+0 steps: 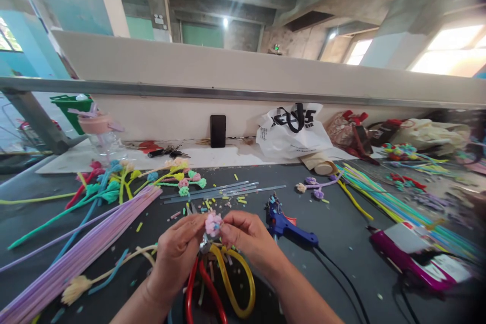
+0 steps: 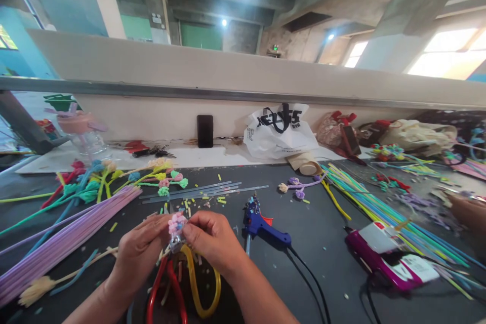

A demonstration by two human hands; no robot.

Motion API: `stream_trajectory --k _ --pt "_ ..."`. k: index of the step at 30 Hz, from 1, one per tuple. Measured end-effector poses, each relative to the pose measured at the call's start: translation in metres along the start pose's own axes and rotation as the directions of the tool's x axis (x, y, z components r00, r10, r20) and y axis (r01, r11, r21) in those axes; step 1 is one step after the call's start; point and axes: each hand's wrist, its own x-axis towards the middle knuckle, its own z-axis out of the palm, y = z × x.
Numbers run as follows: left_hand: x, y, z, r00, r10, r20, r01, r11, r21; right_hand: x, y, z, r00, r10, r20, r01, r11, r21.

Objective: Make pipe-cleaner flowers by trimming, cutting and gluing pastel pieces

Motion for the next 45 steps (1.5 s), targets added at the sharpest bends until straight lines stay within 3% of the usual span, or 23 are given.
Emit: stream_trajectory --k 4,8,10,12,14,16,23,26,29,33,38,45 --pt "0.000 0.004 -0.001 0.999 -0.047 -0.017 0.047 0.999 -0.009 -0.001 0.005 0.002 0.997 0.067 0.031 -0.067 0.998 0.020" --pt "0.006 0.013 0.003 0.957 -0.288 0.017 0.286 0.938 -0.198 -0.002 0.001 0.002 0.999 0.015 0.029 -0.016 1.000 0.023" --pt "0.009 0.016 0.007 0.865 -0.475 0.163 0.497 0.763 -0.413 0.000 -0.003 0.000 0.998 -0.050 -0.023 0.050 0.999 0.016" --pt "0.011 0.018 0.011 0.728 -0.570 0.381 0.666 0.455 -0.591 0.002 -0.004 -0.001 0.985 -0.109 -0.130 0.112 0.994 0.011" --pt "0.012 0.020 0.011 0.640 -0.533 0.553 0.726 0.186 -0.662 0.006 -0.003 -0.002 0.962 -0.125 -0.242 0.132 0.991 0.014" --pt "0.012 0.021 0.010 0.619 -0.443 0.649 0.735 0.036 -0.677 0.010 0.001 -0.003 0.949 -0.110 -0.297 0.121 0.993 0.017" --pt "0.014 0.018 0.002 0.608 -0.178 0.774 0.718 -0.293 -0.632 0.010 0.010 0.000 0.979 -0.021 -0.204 0.039 0.996 0.083" --pt "0.014 0.015 0.003 0.585 -0.121 0.802 0.711 -0.400 -0.578 0.007 0.004 0.003 0.998 -0.028 -0.051 0.035 0.989 0.141" --pt "0.012 0.012 0.005 0.554 -0.127 0.823 0.721 -0.420 -0.551 0.005 -0.001 0.008 0.996 -0.004 0.086 -0.019 0.966 0.257" --pt "0.007 0.012 0.012 0.535 -0.232 0.813 0.752 -0.308 -0.583 0.005 0.003 0.013 0.997 0.063 0.040 -0.073 0.931 0.358" --pt "0.004 0.021 0.019 0.597 -0.323 0.735 0.735 -0.147 -0.662 0.007 0.007 0.008 0.990 0.118 -0.072 -0.069 0.872 0.484" --pt "0.006 0.016 0.015 0.644 -0.245 0.725 0.714 -0.148 -0.685 0.007 0.001 -0.007 0.999 0.013 0.044 -0.041 0.694 0.719"
